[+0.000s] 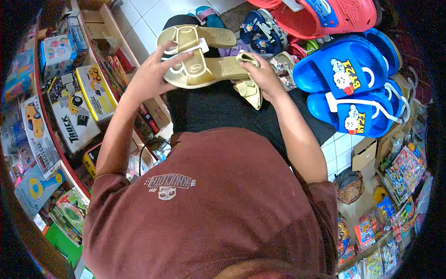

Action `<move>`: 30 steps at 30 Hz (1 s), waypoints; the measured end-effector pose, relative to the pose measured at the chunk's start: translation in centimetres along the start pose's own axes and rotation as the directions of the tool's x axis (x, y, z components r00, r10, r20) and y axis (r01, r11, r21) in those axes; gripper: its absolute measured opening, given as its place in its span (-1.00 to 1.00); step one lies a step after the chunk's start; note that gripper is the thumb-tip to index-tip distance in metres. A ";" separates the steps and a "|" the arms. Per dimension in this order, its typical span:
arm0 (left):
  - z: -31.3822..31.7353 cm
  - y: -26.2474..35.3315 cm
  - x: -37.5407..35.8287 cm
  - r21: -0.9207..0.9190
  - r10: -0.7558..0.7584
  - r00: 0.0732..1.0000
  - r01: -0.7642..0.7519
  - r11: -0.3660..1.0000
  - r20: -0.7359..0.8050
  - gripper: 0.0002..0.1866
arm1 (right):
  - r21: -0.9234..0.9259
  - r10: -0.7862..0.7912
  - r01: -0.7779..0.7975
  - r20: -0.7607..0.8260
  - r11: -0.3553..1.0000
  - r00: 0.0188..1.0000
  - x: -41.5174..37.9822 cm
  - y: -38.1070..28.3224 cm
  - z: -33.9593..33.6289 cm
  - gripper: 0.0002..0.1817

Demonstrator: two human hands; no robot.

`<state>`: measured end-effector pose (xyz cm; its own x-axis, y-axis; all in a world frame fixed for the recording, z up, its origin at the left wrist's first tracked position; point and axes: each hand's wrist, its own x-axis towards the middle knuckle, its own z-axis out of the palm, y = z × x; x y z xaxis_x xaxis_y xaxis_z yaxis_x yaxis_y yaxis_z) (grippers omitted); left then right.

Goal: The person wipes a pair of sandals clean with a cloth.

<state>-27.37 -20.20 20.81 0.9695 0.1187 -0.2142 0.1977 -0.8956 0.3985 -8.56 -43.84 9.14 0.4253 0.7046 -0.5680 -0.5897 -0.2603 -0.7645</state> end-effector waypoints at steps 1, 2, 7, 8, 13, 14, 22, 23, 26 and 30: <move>0.6 -0.2 0.0 0.039 0.027 0.998 -0.024 0.999 -0.058 -0.14 | 0.015 0.012 -0.012 -0.006 1.000 1.000 -0.1 -0.3 0.1 -0.56; 1.3 -0.7 -0.2 0.041 0.028 0.996 -0.024 0.999 -0.090 -0.16 | 0.030 0.022 -0.021 -0.011 0.999 1.000 -0.2 -0.5 0.2 -0.56; 4.0 -2.0 -0.6 0.055 0.056 0.954 -0.041 0.998 -0.294 -0.27 | -0.207 -0.214 0.206 -0.019 0.957 0.977 0.3 0.4 -0.6 -0.55; 4.5 -2.1 -0.6 0.066 0.070 0.932 -0.050 0.997 -0.356 -0.30 | -0.256 -0.265 0.247 -0.040 0.935 0.963 0.3 0.6 -0.6 -0.54; 6.3 -1.6 -1.4 0.066 -0.003 0.940 0.027 0.997 -0.341 -0.25 | -0.144 -0.419 0.407 -0.068 0.902 0.905 -0.3 -0.4 -0.8 -0.48; 6.8 -1.3 -1.6 0.035 -0.038 0.942 0.053 0.998 -0.333 -0.24 | -0.284 -0.538 0.508 -0.033 0.813 0.842 0.2 0.0 -1.4 -0.45; 8.9 0.1 -1.2 -0.154 -0.147 0.871 0.084 0.984 -0.468 -0.25 | -0.844 -0.782 0.473 0.109 0.254 0.614 -4.4 -1.9 4.8 -0.14; 9.1 0.2 -0.9 -0.185 -0.147 0.857 0.061 0.981 -0.494 -0.25 | -0.841 -0.793 0.502 0.161 0.201 0.587 -4.5 -1.9 5.2 -0.16; 9.7 0.8 -0.6 -0.264 -0.196 0.846 0.068 0.962 -0.496 -0.26 | -0.737 -0.706 0.665 0.409 0.118 0.578 -4.8 -1.4 7.0 -0.23; 10.2 0.3 -0.4 -0.304 -0.237 0.822 0.082 0.949 -0.517 -0.28 | -0.781 -0.690 0.612 0.511 -0.124 0.513 -3.9 -0.7 6.9 -0.35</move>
<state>-29.16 -24.90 11.98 0.8253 0.5315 0.1909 0.3112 -0.7101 0.6315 -14.55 -41.84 13.94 0.2736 0.8784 0.3918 0.8698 -0.0521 -0.4907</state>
